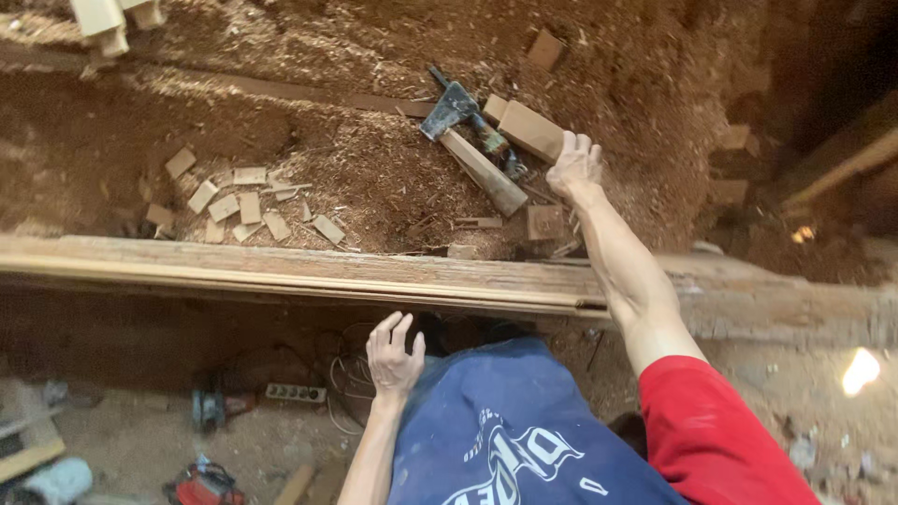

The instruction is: The person uses a chisel and mallet to carve and shape a long wooden plank. They repeatedly strike the chisel to remove wood shavings, adjust the plank's position, and clear debris from the work area.

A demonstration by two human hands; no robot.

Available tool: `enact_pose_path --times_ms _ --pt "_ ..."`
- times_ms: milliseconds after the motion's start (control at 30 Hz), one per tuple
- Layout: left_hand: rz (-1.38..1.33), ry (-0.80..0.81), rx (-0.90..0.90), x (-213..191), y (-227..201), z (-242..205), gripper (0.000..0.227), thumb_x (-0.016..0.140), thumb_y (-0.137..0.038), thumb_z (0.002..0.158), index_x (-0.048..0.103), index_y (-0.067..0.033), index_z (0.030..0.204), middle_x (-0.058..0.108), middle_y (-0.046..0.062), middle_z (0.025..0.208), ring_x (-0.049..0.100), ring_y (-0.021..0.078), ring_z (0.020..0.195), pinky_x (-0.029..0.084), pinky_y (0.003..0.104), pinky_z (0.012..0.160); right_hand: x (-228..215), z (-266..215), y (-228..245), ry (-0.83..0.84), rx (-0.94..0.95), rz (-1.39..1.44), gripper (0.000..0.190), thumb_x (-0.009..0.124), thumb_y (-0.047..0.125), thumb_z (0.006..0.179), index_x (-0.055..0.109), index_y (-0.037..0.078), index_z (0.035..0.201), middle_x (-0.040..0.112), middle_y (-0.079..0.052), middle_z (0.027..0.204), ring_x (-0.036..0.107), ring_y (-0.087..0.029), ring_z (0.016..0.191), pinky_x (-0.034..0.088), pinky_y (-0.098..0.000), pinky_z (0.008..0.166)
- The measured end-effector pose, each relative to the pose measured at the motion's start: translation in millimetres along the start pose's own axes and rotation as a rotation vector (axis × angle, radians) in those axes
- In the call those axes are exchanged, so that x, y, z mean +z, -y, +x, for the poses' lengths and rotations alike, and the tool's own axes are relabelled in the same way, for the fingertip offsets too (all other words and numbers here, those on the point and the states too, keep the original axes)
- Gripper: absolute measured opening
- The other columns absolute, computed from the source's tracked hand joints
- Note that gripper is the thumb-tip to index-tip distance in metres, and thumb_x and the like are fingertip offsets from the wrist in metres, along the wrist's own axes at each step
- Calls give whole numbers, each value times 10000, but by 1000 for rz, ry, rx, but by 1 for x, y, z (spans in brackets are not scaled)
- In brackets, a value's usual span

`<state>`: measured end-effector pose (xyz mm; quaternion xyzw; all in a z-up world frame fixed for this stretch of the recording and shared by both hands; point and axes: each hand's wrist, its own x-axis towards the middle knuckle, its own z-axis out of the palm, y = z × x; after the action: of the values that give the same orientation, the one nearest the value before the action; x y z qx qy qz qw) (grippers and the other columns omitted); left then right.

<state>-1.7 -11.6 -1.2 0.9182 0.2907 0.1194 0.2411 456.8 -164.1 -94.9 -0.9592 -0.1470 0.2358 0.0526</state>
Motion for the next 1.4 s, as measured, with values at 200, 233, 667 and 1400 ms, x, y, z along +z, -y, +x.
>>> enact_pose_path --times_ms 200,233,667,1400 --pt "-155 165 -443 8 -14 -59 333 791 -166 779 736 -112 1103 728 91 1040 727 255 940 578 362 820 -9 19 0 148 -3 -157 941 805 286 713 340 98 1510 416 -202 1459 415 -401 1332 443 -533 1062" --pt "-200 227 -573 8 -16 -68 319 789 -171 785 745 -110 1095 740 92 1001 754 238 886 589 350 780 -18 19 3 170 -7 -187 902 816 340 699 409 53 1451 450 -216 1422 441 -384 1320 459 -501 1062" --pt "153 -186 239 -44 -119 60 547 712 -164 763 604 -190 1298 658 140 1267 630 339 1187 454 511 1019 -89 -166 89 258 -917 215 644 867 317 546 708 -15 1074 605 -204 1100 579 -323 1066 531 -452 914" --pt "-1858 -175 -810 -100 15 22 435 587 -283 895 630 47 1175 692 147 956 685 242 828 585 391 739 29 -35 105 703 -234 364 609 680 398 915 635 -157 1162 662 -265 993 543 -282 808 427 -434 618"
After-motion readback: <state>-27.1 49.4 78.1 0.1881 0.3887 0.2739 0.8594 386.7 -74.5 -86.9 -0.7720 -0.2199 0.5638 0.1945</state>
